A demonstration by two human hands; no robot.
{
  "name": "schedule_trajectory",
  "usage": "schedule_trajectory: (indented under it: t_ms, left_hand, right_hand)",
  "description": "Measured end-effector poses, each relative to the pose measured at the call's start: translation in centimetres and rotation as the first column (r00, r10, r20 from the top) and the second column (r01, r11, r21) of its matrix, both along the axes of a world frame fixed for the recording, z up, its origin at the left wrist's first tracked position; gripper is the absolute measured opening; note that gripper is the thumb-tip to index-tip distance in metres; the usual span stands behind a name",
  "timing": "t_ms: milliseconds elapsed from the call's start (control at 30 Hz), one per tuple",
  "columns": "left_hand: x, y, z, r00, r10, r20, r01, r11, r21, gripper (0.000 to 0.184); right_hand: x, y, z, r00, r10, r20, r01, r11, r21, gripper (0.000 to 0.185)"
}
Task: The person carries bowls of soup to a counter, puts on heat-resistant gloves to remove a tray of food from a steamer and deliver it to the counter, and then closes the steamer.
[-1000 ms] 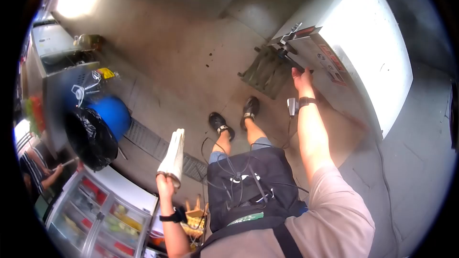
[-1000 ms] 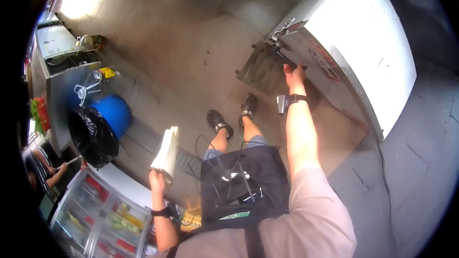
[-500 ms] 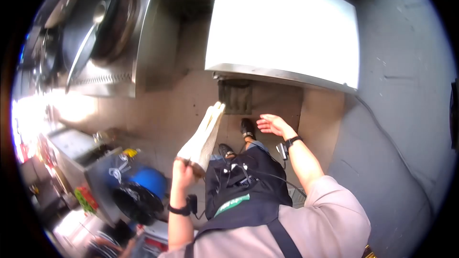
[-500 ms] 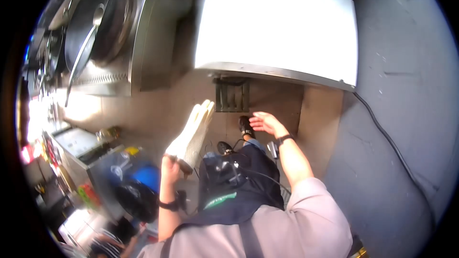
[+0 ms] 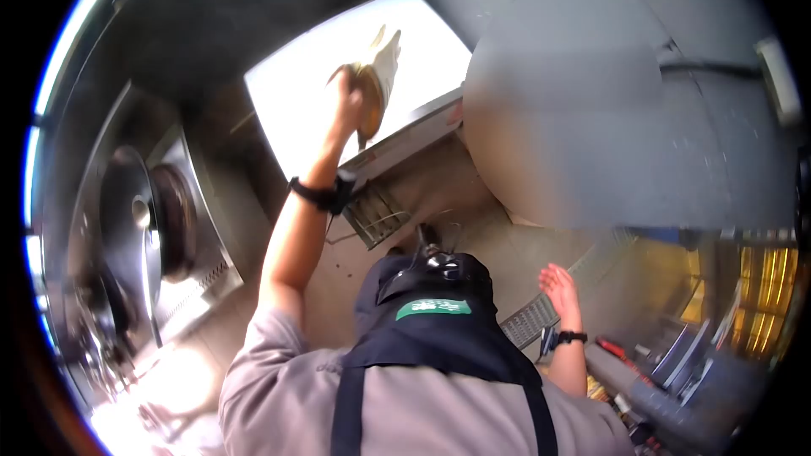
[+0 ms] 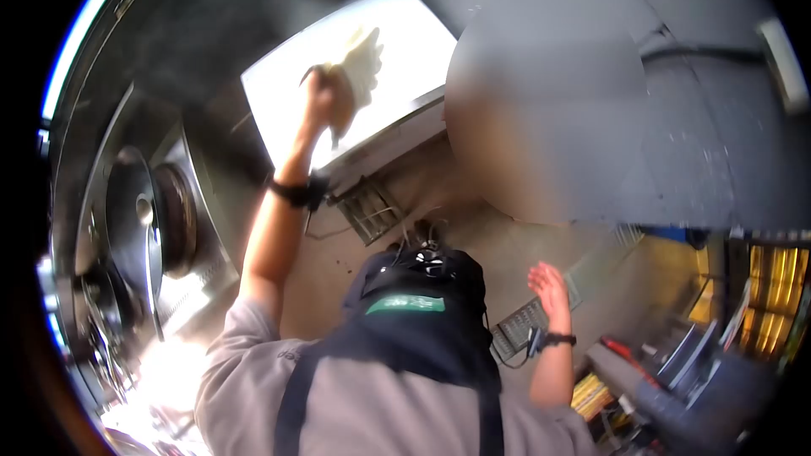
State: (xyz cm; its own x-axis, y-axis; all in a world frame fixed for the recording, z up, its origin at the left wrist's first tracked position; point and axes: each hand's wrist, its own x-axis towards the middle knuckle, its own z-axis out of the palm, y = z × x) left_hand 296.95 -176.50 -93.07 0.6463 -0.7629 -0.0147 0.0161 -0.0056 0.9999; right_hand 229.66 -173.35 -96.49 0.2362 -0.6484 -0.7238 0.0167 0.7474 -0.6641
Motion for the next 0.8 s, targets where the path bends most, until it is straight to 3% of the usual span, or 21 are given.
schedule_trajectory:
  t_ms: [33,67,133,167,200,233,300,333,367,433,500,533,633,700,767,800]
  left_hand:
    - [1.3,-3.2,-2.1,0.935,-0.051,0.351,0.026,0.997,0.076,0.023]
    - [1.8,-6.0,-3.3,0.746,-0.111,0.657,0.022,0.99,0.141,0.026]
    - [-3.8,-7.2,2.8,0.798,-0.204,0.567,-0.015,0.934,0.357,0.032]
    - [-3.5,-9.1,2.1,0.91,-0.306,0.281,0.097,0.814,0.573,0.042]
    - [-4.7,-9.4,-1.5,0.699,-0.444,0.561,0.045,0.81,0.584,0.046]
    - [-5.6,-10.2,-5.6,0.384,-0.509,0.771,0.008,0.836,0.548,0.05]
    - [-8.9,-7.7,-11.5,0.189,-0.538,0.822,0.284,0.831,0.478,0.054]
    - [-10.7,-7.0,-13.6,0.162,-0.752,0.639,0.398,0.642,0.655,0.051]
    - [-14.8,-4.5,-10.1,0.12,-0.882,0.455,0.4,0.463,0.791,0.046]
    - [-18.1,-0.5,-12.6,0.048,-0.988,0.148,0.572,0.149,0.807,0.042]
    - [-22.9,-0.4,-12.6,-0.059,-0.998,-0.027,0.666,-0.059,0.743,0.041]
    - [-25.0,-0.6,-12.8,-0.164,-0.985,-0.047,0.636,-0.142,0.759,0.041]
    - [-27.6,-1.5,-13.7,-0.336,-0.941,-0.034,0.601,-0.242,0.762,0.042]
    - [-34.9,-1.7,-12.6,-0.298,-0.95,-0.089,0.578,-0.254,0.776,0.041]
    - [-45.5,-2.4,-10.3,-0.356,-0.929,-0.096,0.509,-0.28,0.814,0.039]
    - [-51.0,-2.5,-8.9,-0.329,-0.933,-0.146,0.525,-0.309,0.793,0.038]
  right_hand:
    - [-2.4,4.2,0.0,0.997,-0.069,-0.017,0.069,0.998,-0.002,0.035]
    - [-4.5,8.2,-0.1,0.99,-0.14,-0.032,0.14,0.99,-0.001,0.035]
    - [-7.3,15.7,-0.2,0.966,-0.241,-0.095,0.241,0.97,-0.009,0.034]
    - [-8.0,19.5,-0.4,0.939,-0.296,-0.173,0.299,0.954,-0.014,0.034]
    - [-9.3,23.2,-0.7,0.915,-0.354,-0.193,0.365,0.931,0.025,0.033]
    - [-9.8,26.4,-1.8,0.886,-0.426,-0.182,0.438,0.899,0.026,0.033]
    - [-9.4,33.9,-4.6,0.856,-0.469,-0.216,0.5,0.859,0.114,0.032]
    - [-8.6,36.9,-5.4,0.839,-0.496,-0.225,0.532,0.835,0.143,0.031]
    - [-7.5,39.1,-6.2,0.818,-0.526,-0.232,0.566,0.807,0.168,0.03]
    - [-5.8,42.2,-9.3,0.834,-0.485,-0.265,0.548,0.785,0.289,0.028]
    - [-5.0,42.0,-11.3,0.831,-0.508,-0.224,0.555,0.78,0.289,0.029]
    - [-3.7,41.4,-12.4,0.793,-0.564,-0.228,0.608,0.749,0.262,0.029]
    - [-0.6,40.8,-13.9,0.72,-0.662,-0.208,0.693,0.684,0.225,0.025]
    - [-6.7,41.1,-12.9,0.69,-0.695,-0.202,0.723,0.653,0.223,0.022]
    - [-14.6,42.4,-12.5,0.625,-0.758,-0.185,0.779,0.591,0.21,0.024]
    - [-18.4,43.2,-12.3,0.531,-0.83,-0.172,0.843,0.497,0.205,0.025]
